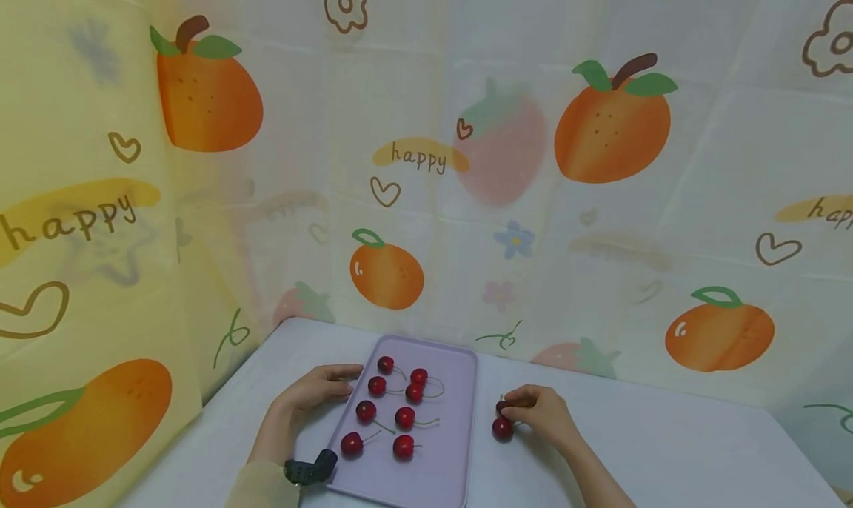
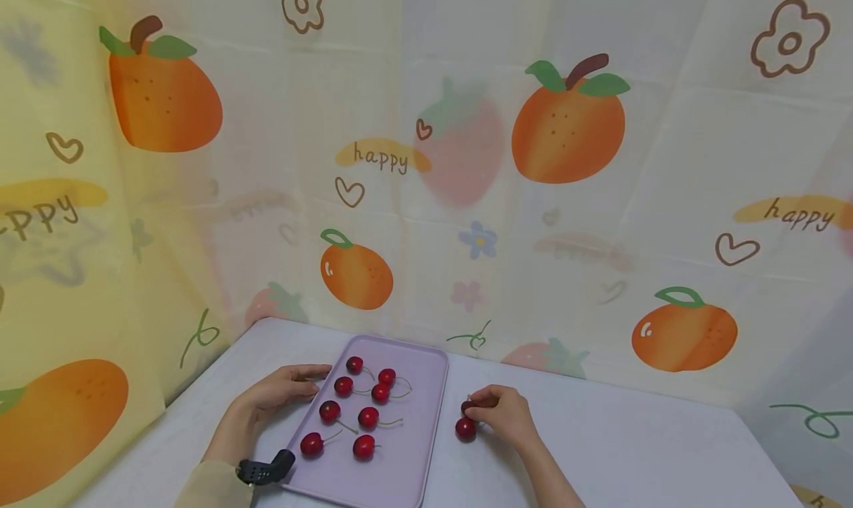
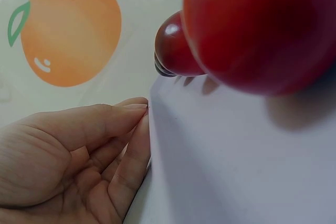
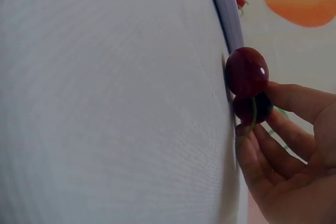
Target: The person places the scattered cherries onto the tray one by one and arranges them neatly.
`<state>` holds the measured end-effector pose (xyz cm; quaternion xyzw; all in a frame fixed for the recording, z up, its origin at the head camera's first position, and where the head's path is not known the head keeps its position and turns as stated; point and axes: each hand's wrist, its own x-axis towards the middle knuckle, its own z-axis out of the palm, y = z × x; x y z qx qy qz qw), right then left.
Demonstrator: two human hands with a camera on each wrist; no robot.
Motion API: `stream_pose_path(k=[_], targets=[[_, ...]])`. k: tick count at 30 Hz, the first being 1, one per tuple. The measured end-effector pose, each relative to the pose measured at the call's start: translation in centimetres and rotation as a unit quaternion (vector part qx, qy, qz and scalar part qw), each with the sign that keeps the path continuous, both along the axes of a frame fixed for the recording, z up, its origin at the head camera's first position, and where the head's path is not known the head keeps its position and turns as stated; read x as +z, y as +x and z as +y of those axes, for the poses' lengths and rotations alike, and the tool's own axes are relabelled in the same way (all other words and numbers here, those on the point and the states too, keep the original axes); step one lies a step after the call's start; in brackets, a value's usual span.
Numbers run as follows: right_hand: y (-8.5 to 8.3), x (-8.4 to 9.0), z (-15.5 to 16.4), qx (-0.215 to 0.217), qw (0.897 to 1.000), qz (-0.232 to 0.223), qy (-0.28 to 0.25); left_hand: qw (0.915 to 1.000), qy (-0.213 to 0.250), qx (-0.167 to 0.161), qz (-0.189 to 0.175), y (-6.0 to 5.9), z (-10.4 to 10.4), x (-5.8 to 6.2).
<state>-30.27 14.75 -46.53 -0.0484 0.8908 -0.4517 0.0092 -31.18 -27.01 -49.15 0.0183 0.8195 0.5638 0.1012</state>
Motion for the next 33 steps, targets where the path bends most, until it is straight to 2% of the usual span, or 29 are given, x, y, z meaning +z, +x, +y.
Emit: stream_pose_path(k=[3, 7, 11, 14, 18, 28, 33], targets=[[-0.1, 0.1, -0.1, -0.007, 1.0, 0.009, -0.002, 0.9999, -0.004, -0.01, 0.003, 0.0, -0.1, 0.1], [-0.3, 0.1, -0.2, -0.024, 0.999, 0.037, 0.006, 1.0, -0.005, -0.006, 0.003, 0.0, -0.2, 0.2], [-0.2, 0.4, -0.5, -0.016, 0.998, 0.059, 0.028, 0.9999, -0.014, -0.008, 0.006, 0.1, -0.2, 0.2], [-0.3, 0.8, -0.7, -0.014, 0.996, 0.074, 0.037, 0.9999, -0.012, -0.002, -0.001, 0.1, -0.1, 0.1], [-0.5, 0.9, -0.7, -0.015, 0.996, 0.081, 0.043, 0.9997, -0.005, 0.021, -0.013, 0.1, 0.1, 0.2], [-0.6, 0.3, 0.2, 0.041, 0.999, 0.024, 0.024, 0.9989, 0.001, 0.04, -0.023, 0.2, 0.3, 0.1], [-0.7, 0.3, 0.4, 0.049, 0.999, -0.006, 0.002, 0.9992, -0.001, 0.035, -0.018, 0.1, 0.3, 0.1]])
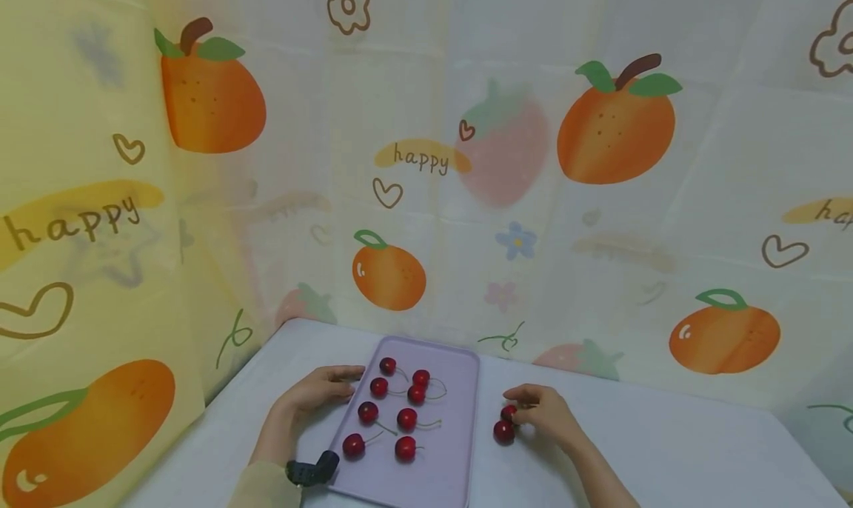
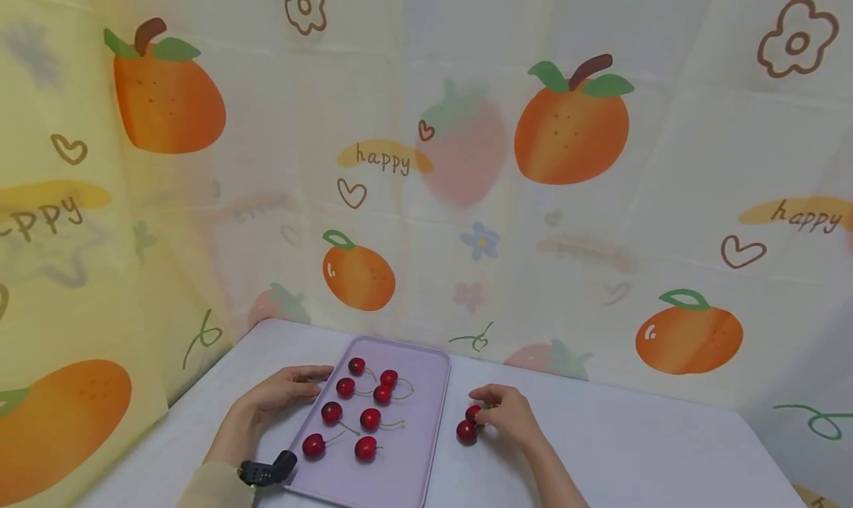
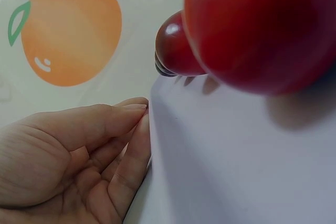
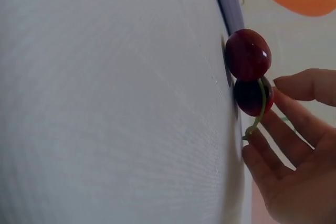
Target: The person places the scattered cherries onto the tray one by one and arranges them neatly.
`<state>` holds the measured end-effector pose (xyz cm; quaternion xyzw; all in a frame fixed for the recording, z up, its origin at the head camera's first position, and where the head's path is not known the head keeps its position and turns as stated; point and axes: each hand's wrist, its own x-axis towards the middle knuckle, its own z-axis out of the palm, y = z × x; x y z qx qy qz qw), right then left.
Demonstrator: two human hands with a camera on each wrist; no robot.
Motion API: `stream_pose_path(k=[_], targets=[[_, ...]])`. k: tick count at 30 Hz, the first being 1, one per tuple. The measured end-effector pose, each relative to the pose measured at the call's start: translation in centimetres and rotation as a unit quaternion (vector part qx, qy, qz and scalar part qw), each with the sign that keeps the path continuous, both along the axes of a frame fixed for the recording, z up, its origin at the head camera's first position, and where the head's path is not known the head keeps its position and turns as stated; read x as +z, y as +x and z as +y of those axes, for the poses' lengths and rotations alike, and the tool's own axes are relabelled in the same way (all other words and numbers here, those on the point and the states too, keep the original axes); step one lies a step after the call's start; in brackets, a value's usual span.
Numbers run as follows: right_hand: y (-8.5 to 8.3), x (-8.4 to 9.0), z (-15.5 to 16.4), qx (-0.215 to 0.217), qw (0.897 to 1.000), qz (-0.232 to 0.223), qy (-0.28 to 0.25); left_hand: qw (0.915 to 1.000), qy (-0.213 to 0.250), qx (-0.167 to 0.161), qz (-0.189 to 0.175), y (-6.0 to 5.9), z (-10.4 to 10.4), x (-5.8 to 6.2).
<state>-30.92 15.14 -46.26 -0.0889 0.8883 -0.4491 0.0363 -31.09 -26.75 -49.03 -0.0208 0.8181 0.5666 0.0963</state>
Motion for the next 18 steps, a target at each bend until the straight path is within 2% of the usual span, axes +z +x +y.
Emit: stream_pose_path(k=[4, 12, 18], targets=[[-0.1, -0.03, 0.09, -0.001, 1.0, -0.012, -0.005, 1.0, -0.004, -0.005, 0.003, 0.03, 0.01, 0.12], [-0.07, -0.22, 0.49, 0.038, 0.999, -0.003, 0.005, 1.0, -0.007, 0.001, -0.002, 0.24, 0.11, 0.35], [0.0, -0.25, 0.38, 0.024, 1.0, 0.007, 0.011, 0.9999, -0.009, -0.003, 0.002, 0.14, 0.09, 0.23]])
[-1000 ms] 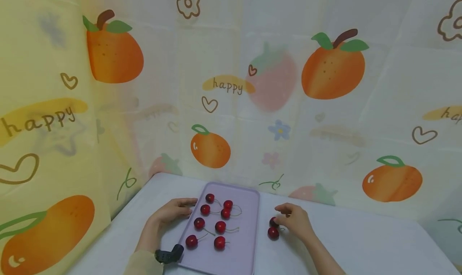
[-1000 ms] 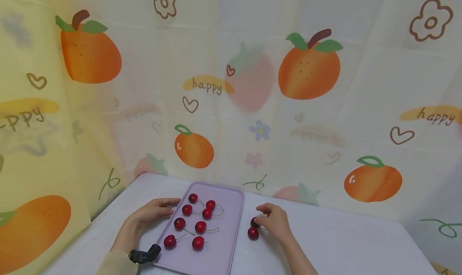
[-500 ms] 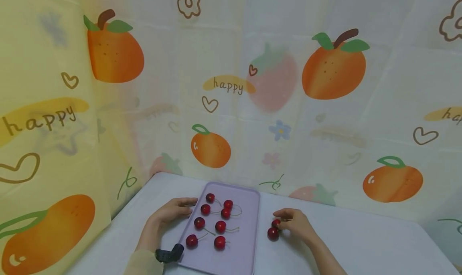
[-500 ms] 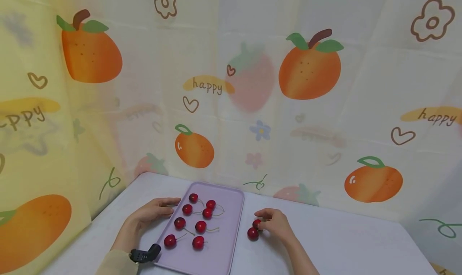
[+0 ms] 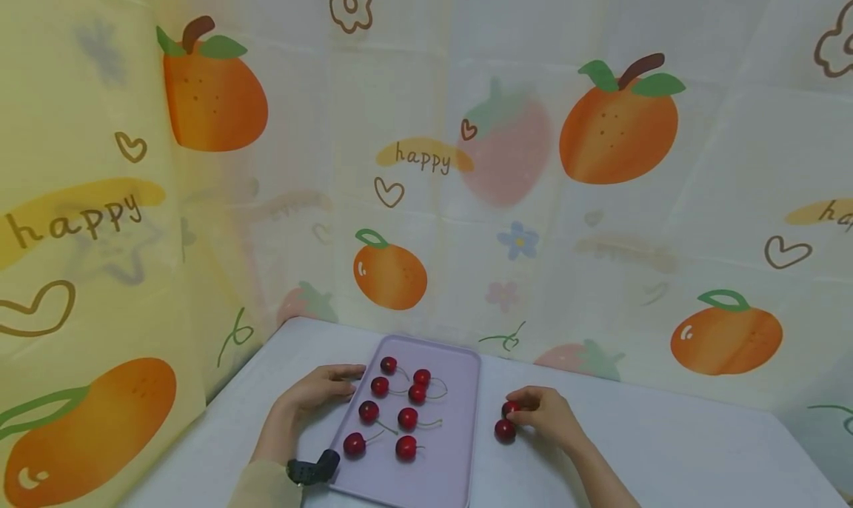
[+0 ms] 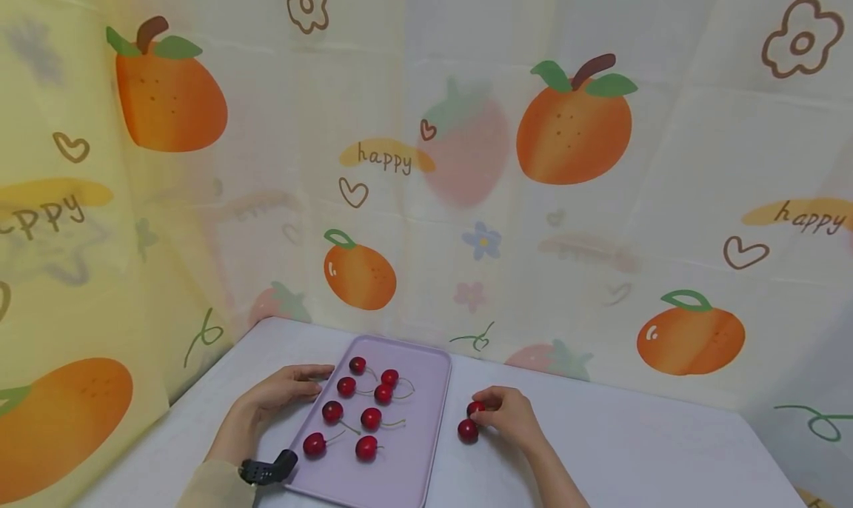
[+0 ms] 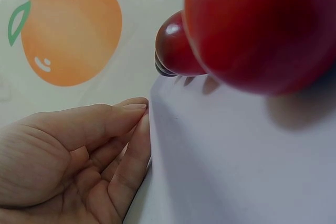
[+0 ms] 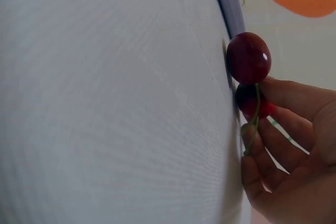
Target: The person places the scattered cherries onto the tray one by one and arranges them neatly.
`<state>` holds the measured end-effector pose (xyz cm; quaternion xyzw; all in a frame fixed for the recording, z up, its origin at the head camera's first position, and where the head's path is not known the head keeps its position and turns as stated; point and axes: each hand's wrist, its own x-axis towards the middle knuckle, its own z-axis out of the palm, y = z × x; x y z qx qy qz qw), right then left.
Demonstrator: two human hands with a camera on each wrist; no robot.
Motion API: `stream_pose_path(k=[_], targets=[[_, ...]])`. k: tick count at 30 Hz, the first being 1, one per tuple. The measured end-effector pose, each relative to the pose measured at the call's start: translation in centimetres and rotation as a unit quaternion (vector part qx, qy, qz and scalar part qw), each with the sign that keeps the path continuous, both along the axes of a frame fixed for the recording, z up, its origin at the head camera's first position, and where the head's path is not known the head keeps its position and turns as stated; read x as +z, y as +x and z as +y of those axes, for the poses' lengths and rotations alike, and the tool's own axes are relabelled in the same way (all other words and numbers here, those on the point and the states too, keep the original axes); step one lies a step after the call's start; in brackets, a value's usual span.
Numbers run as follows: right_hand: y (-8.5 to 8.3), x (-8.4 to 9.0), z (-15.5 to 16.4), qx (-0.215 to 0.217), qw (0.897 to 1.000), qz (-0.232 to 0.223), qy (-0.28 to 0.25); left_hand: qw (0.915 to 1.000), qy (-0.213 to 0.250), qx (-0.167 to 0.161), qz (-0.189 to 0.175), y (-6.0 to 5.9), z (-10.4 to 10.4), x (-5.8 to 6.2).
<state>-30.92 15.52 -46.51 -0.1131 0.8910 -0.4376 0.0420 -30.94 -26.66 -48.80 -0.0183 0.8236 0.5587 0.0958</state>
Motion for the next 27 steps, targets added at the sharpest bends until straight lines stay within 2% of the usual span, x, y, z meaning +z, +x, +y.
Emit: stream_pose_path(k=[8, 14, 27], targets=[[-0.1, 0.0, -0.4, -0.043, 0.999, -0.001, 0.003, 1.0, -0.001, 0.001, 0.0, -0.1, 0.0, -0.1], [-0.4, 0.3, -0.9, -0.071, 0.997, 0.024, 0.003, 1.0, -0.001, 0.007, -0.002, -0.1, 0.0, -0.1], [-0.9, 1.0, -2.4, -0.069, 0.995, 0.057, -0.039, 1.0, 0.006, 0.001, -0.001, -0.2, -0.1, -0.2]])
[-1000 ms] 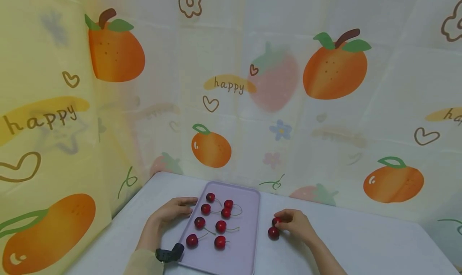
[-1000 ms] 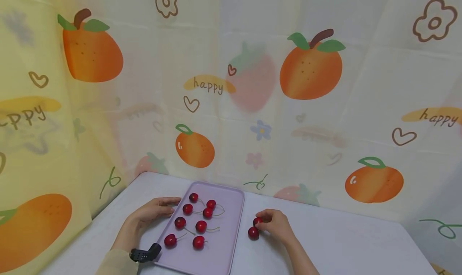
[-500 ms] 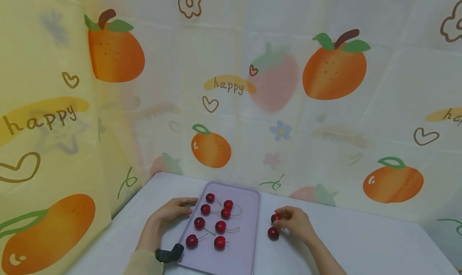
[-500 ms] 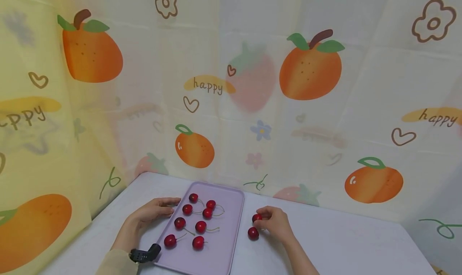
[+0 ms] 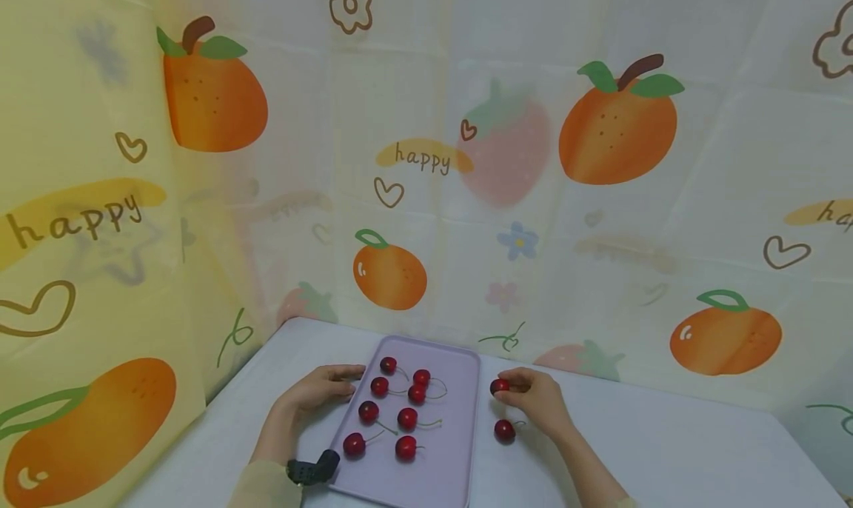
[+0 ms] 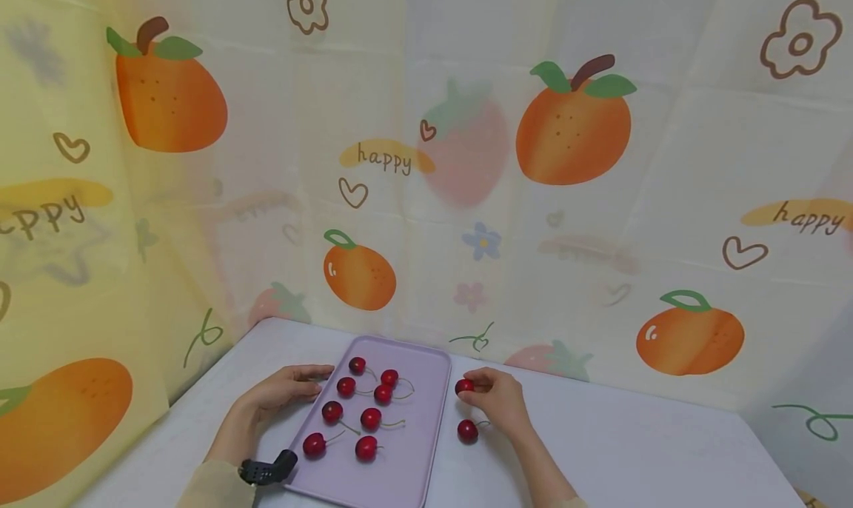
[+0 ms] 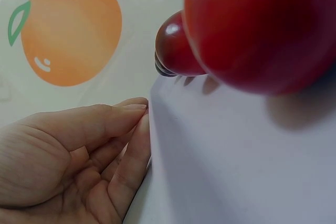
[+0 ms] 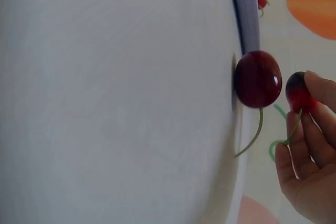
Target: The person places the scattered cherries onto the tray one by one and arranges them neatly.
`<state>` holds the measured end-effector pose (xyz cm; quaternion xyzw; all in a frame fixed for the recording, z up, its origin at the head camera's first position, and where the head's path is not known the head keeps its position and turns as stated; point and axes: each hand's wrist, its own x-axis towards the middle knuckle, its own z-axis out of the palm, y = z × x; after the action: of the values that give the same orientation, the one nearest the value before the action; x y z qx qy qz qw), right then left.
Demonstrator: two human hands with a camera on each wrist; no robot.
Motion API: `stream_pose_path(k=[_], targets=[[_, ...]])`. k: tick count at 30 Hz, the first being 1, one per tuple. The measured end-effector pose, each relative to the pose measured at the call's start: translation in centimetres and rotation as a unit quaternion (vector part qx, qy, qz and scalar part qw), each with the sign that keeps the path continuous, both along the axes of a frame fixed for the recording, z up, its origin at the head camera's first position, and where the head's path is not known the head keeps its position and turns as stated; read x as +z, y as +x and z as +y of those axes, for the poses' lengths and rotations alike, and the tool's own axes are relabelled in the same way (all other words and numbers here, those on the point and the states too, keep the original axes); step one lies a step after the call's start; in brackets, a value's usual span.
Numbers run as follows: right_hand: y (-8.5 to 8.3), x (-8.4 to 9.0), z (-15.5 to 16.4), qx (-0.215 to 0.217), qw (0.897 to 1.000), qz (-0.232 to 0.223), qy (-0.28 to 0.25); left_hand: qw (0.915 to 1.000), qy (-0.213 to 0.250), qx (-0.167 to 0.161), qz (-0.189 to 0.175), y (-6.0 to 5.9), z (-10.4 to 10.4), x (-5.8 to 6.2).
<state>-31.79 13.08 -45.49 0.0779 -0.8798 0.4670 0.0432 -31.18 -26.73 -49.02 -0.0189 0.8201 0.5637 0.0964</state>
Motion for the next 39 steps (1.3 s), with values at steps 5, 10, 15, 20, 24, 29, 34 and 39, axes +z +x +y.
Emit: stream_pose_path(k=[5, 10, 15, 20, 24, 29, 34, 39], targets=[[-0.2, 0.3, -1.3, -0.002, 1.0, 0.004, -0.005, 1.0, 0.003, 0.003, -0.004, 0.1, 0.0, 0.1], [-0.4, 0.6, -2.9, 0.004, 1.0, 0.016, -0.017, 0.9998, 0.007, 0.014, -0.011, 0.1, 0.0, 0.1], [-0.7, 0.7, -4.5, 0.009, 1.0, 0.017, -0.023, 0.9998, 0.013, 0.014, -0.011, 0.0, 0.0, 0.1], [-0.9, 0.4, -5.8, 0.005, 1.0, 0.013, -0.023, 0.9997, 0.015, 0.013, -0.012, 0.0, 0.0, 0.2], [-0.9, 0.1, -6.5, 0.002, 1.0, 0.014, -0.027, 0.9998, 0.012, 0.013, -0.012, 0.0, 0.1, 0.2], [-1.0, -0.3, -7.2, 0.0, 1.0, 0.012, -0.022, 0.9998, 0.01, 0.01, -0.011, 0.0, 0.1, 0.2], [-1.0, -0.5, -7.8, 0.0, 1.0, 0.005, -0.022, 0.9998, 0.01, 0.011, -0.013, 0.0, 0.0, 0.1], [-1.0, -0.7, -8.1, 0.007, 1.0, 0.008, -0.016, 0.9999, 0.009, 0.007, -0.012, 0.1, 0.0, 0.1]])
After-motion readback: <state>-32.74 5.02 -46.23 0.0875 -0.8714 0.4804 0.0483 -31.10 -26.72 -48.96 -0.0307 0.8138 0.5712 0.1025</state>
